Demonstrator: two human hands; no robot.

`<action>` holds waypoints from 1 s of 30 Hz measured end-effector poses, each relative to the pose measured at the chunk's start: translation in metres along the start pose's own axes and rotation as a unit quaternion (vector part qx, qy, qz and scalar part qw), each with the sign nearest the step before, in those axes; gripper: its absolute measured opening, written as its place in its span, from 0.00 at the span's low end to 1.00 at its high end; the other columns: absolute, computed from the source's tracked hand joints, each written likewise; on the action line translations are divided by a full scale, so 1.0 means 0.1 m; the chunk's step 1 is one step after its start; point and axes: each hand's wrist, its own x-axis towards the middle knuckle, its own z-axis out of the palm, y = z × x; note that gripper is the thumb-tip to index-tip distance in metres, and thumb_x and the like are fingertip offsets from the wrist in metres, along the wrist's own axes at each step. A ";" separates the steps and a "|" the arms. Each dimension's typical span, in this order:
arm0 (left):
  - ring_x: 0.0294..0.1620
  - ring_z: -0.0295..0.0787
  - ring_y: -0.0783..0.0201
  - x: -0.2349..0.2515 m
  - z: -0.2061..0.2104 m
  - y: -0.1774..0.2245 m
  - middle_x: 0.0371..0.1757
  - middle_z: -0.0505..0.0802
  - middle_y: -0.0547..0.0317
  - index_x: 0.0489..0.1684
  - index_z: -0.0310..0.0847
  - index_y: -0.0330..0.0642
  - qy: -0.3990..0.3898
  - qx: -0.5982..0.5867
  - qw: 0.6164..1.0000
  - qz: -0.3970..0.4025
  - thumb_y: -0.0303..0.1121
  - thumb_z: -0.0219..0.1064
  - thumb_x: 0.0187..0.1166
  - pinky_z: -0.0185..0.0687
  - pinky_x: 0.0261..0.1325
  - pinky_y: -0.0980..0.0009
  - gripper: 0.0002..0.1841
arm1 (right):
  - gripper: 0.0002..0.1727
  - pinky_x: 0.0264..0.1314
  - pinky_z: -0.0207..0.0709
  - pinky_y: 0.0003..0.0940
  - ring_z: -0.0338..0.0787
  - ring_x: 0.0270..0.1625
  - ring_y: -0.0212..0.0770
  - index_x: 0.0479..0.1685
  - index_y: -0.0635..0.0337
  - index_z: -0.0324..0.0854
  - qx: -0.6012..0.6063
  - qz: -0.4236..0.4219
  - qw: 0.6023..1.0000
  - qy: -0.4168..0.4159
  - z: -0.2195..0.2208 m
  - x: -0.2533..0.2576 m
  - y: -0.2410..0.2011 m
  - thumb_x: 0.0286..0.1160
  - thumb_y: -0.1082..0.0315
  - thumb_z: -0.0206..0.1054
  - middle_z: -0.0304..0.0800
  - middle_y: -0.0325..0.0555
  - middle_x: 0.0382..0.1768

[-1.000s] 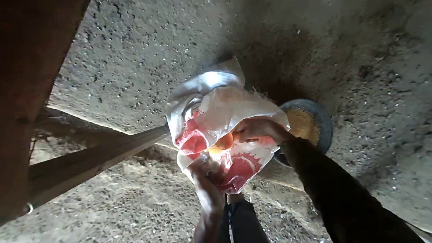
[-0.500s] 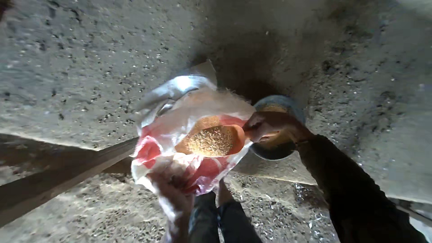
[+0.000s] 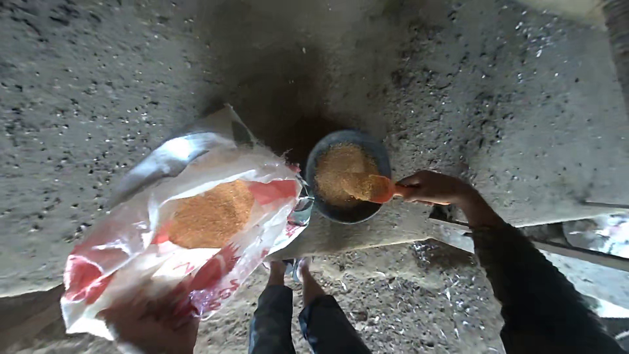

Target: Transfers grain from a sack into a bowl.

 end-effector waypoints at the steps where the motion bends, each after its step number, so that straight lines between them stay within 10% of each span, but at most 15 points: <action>1: 0.10 0.74 0.80 -0.02 0.02 0.00 0.09 0.77 0.78 0.21 0.70 0.59 -0.005 -0.002 1.000 0.008 0.54 0.20 0.93 0.74 0.16 0.82 0.34 | 0.19 0.50 0.79 0.51 0.87 0.44 0.50 0.67 0.59 0.84 -0.046 0.025 0.998 0.018 0.10 0.08 0.03 0.86 0.59 0.64 0.89 0.57 0.47; 3: 0.11 0.75 0.80 -0.04 0.04 -0.01 0.10 0.78 0.78 0.21 0.71 0.59 -0.017 -0.007 1.000 0.021 0.54 0.19 0.93 0.75 0.17 0.81 0.34 | 0.25 0.66 0.75 0.69 0.85 0.66 0.67 0.76 0.60 0.76 -0.121 0.094 0.987 0.052 0.39 0.28 0.02 0.83 0.61 0.62 0.85 0.68 0.64; 8: 0.19 0.83 0.79 -0.02 -0.03 -0.06 0.17 0.85 0.78 0.33 0.76 0.59 -0.038 -0.007 0.998 0.039 0.56 0.17 0.92 0.83 0.24 0.79 0.36 | 0.44 0.70 0.72 0.71 0.73 0.79 0.75 0.93 0.64 0.48 -0.136 0.205 0.960 0.136 0.83 0.48 -0.10 0.76 0.73 0.67 0.65 0.75 0.81; 13: 0.15 0.81 0.80 -0.03 0.06 -0.02 0.15 0.84 0.78 0.30 0.75 0.60 -0.022 -0.013 1.000 0.017 0.56 0.18 0.92 0.80 0.19 0.80 0.35 | 0.35 0.66 0.76 0.70 0.85 0.66 0.71 0.91 0.58 0.58 -0.055 0.143 0.976 0.157 0.70 0.03 -0.33 0.84 0.64 0.60 0.83 0.71 0.67; 16: 0.09 0.76 0.78 -0.03 0.12 0.04 0.10 0.81 0.74 0.26 0.74 0.58 -0.004 -0.021 0.999 -0.031 0.60 0.17 0.90 0.74 0.12 0.79 0.37 | 0.32 0.46 0.81 0.66 0.90 0.43 0.64 0.82 0.61 0.65 -0.044 -0.010 0.984 0.175 0.70 -0.33 -0.76 0.78 0.63 0.65 0.89 0.64 0.44; 21: 0.08 0.75 0.75 0.02 0.14 0.07 0.10 0.81 0.71 0.26 0.75 0.56 0.019 -0.018 0.996 -0.080 0.62 0.18 0.89 0.73 0.11 0.76 0.39 | 0.21 0.27 0.84 0.56 0.94 0.34 0.56 0.59 0.58 0.88 -0.200 -0.299 0.886 0.293 0.93 -0.53 -1.89 0.67 0.63 0.65 0.93 0.54 0.42; 26: 0.15 0.81 0.74 -0.02 0.13 0.08 0.15 0.84 0.71 0.34 0.77 0.51 0.032 0.015 0.996 -0.081 0.58 0.21 0.92 0.81 0.19 0.74 0.36 | 0.23 0.55 0.82 0.61 0.90 0.58 0.63 0.73 0.54 0.81 -0.255 -0.297 0.914 0.106 1.02 -0.08 -2.98 0.81 0.59 0.66 0.89 0.62 0.57; 30: 0.13 0.81 0.74 -0.04 0.09 0.17 0.14 0.83 0.71 0.34 0.76 0.50 0.051 0.039 0.992 -0.106 0.55 0.24 0.93 0.81 0.18 0.75 0.33 | 0.39 0.64 0.80 0.63 0.87 0.65 0.63 0.73 0.58 0.81 -0.128 -0.236 0.931 0.248 1.01 0.53 -2.95 0.71 0.36 0.70 0.86 0.63 0.64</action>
